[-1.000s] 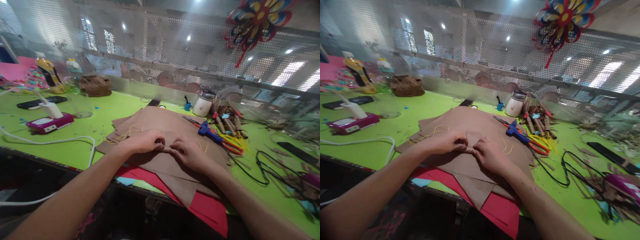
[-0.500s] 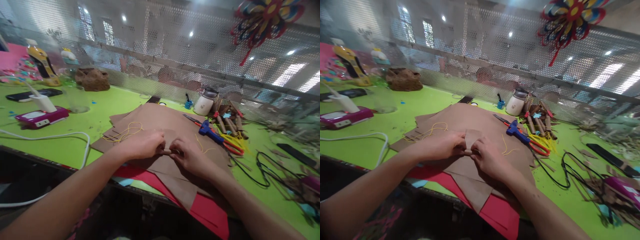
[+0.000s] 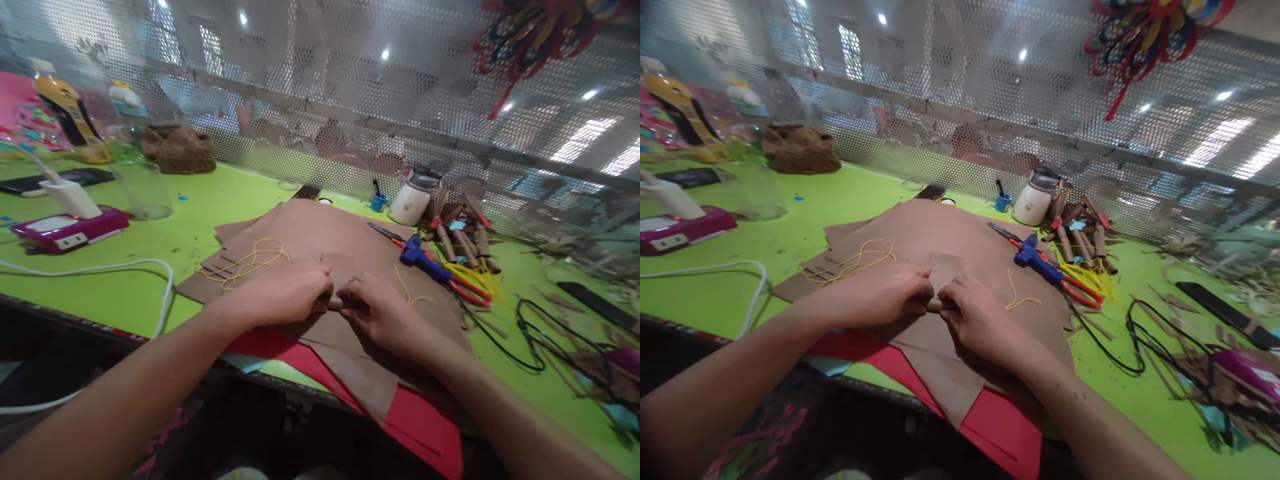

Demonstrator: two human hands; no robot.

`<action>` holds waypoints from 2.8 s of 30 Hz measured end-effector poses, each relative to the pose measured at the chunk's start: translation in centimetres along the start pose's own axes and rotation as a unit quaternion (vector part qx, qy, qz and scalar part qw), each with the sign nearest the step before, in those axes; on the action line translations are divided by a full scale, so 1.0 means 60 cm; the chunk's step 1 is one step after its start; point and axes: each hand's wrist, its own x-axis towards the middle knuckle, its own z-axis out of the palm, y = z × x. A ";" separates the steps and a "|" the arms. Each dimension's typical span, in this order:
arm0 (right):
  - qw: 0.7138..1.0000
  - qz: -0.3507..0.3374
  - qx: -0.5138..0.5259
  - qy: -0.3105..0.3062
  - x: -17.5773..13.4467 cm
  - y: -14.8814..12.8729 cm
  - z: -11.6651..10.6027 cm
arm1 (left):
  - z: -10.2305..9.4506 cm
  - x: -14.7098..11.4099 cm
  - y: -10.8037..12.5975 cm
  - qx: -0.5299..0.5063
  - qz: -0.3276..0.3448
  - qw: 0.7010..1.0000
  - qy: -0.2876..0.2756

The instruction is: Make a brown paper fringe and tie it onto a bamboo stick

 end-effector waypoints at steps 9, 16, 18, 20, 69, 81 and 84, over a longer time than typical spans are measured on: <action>1.000 -0.004 0.010 -0.026 -0.001 0.000 -0.006 | -0.005 -0.001 0.004 0.006 0.028 1.000 -0.002; 1.000 0.011 0.003 -0.027 -0.001 -0.001 -0.005 | -0.018 -0.004 0.000 0.009 -0.011 0.999 -0.029; 0.999 0.013 0.009 -0.028 -0.001 0.000 -0.003 | -0.021 -0.007 -0.003 0.004 -0.029 0.999 -0.036; 0.999 0.018 0.025 -0.028 0.000 0.001 0.000 | -0.023 -0.009 -0.002 0.002 -0.022 0.999 -0.036; 0.982 0.095 0.006 0.163 0.013 0.035 0.039 | -0.064 0.026 -0.036 -0.520 -0.183 0.702 0.450; 0.975 0.085 0.037 0.202 0.013 0.026 0.039 | -0.060 0.055 -0.046 -0.523 -0.181 0.675 0.488; 0.974 0.088 0.036 0.206 0.013 0.025 0.037 | -0.069 0.059 -0.057 -0.508 -0.185 0.657 0.525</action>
